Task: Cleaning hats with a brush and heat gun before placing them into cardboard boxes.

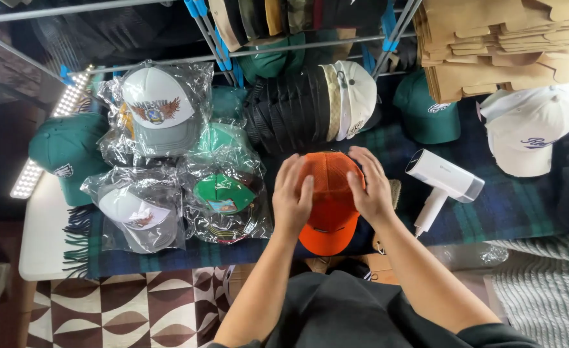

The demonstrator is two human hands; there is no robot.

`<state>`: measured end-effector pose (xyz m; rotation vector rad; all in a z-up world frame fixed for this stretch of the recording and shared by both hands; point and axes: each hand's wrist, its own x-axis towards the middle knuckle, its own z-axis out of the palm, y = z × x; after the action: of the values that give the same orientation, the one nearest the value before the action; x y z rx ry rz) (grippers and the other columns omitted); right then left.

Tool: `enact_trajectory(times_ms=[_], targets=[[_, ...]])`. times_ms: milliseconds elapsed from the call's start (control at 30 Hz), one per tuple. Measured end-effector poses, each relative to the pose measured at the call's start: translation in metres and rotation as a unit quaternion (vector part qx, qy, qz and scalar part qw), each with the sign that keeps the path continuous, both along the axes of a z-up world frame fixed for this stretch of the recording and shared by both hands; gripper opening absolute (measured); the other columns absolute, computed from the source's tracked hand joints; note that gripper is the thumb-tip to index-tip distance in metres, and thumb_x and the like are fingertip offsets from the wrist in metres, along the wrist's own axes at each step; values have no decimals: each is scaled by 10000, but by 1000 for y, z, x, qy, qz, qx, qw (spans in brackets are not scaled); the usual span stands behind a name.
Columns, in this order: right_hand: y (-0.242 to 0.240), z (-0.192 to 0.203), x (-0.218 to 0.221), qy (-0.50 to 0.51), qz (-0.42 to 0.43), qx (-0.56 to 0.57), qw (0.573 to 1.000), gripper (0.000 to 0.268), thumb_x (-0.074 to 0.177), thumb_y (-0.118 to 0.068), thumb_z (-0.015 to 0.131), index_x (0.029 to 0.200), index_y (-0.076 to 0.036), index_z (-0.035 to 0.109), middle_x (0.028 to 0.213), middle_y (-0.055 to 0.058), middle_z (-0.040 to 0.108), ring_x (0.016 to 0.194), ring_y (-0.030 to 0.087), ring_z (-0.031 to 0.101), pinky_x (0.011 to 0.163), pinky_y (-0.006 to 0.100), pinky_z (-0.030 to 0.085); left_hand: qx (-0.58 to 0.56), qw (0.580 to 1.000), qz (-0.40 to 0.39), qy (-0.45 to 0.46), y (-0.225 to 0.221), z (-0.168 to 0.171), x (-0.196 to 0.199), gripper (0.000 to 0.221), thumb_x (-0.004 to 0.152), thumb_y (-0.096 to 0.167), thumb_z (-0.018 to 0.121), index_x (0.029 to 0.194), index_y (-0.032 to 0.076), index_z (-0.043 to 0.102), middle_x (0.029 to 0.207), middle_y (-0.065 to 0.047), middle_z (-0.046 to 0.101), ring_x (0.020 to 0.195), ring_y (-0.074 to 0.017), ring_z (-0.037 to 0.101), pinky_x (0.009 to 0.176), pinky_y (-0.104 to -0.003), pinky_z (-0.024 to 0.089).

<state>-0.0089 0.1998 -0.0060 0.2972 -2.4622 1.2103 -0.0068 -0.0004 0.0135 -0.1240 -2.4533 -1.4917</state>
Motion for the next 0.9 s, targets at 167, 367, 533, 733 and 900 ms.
enact_trajectory(times_ms=[167,367,533,733,900], targets=[[-15,-31,-22,-26,25,181,983,497,930,-239,671,1399,-84,618,1472,86,595,1383,297,526,1155,433,410,-167,983,-60,44,13,-29,-32,364,991,307,638,1342,223,679,1363,-46,656,1321,-275,584,1106,-421,475],[3,-23,-24,-203,56,-162,964,475,1055,-388,490,1422,-115,619,1447,95,621,1383,272,536,1180,445,382,71,974,-117,-183,-15,-31,-43,392,1043,350,490,1403,298,635,1437,-3,622,1363,-222,553,1162,-420,412],[-6,-9,-25,-206,81,-272,937,572,1041,-426,402,1412,-47,615,1477,158,595,1436,288,483,1211,449,325,238,940,-151,-190,-23,-36,-45,459,1069,283,372,1446,163,604,1488,-144,578,1445,-310,458,1226,-489,295],[6,-41,-25,-164,75,-291,940,526,1077,-342,374,1421,-8,589,1553,210,503,1482,325,404,1227,472,272,275,933,-179,-150,-28,-55,-48,500,1090,271,312,1433,39,591,1485,-223,555,1454,-378,427,1238,-525,240],[15,-87,-24,-231,38,-416,879,608,1130,-338,278,1669,-86,155,1734,141,119,1584,372,29,1246,583,29,296,925,-155,-182,-26,-72,-49,532,1092,335,315,1429,33,596,1463,-229,569,1430,-402,450,1231,-549,240]])
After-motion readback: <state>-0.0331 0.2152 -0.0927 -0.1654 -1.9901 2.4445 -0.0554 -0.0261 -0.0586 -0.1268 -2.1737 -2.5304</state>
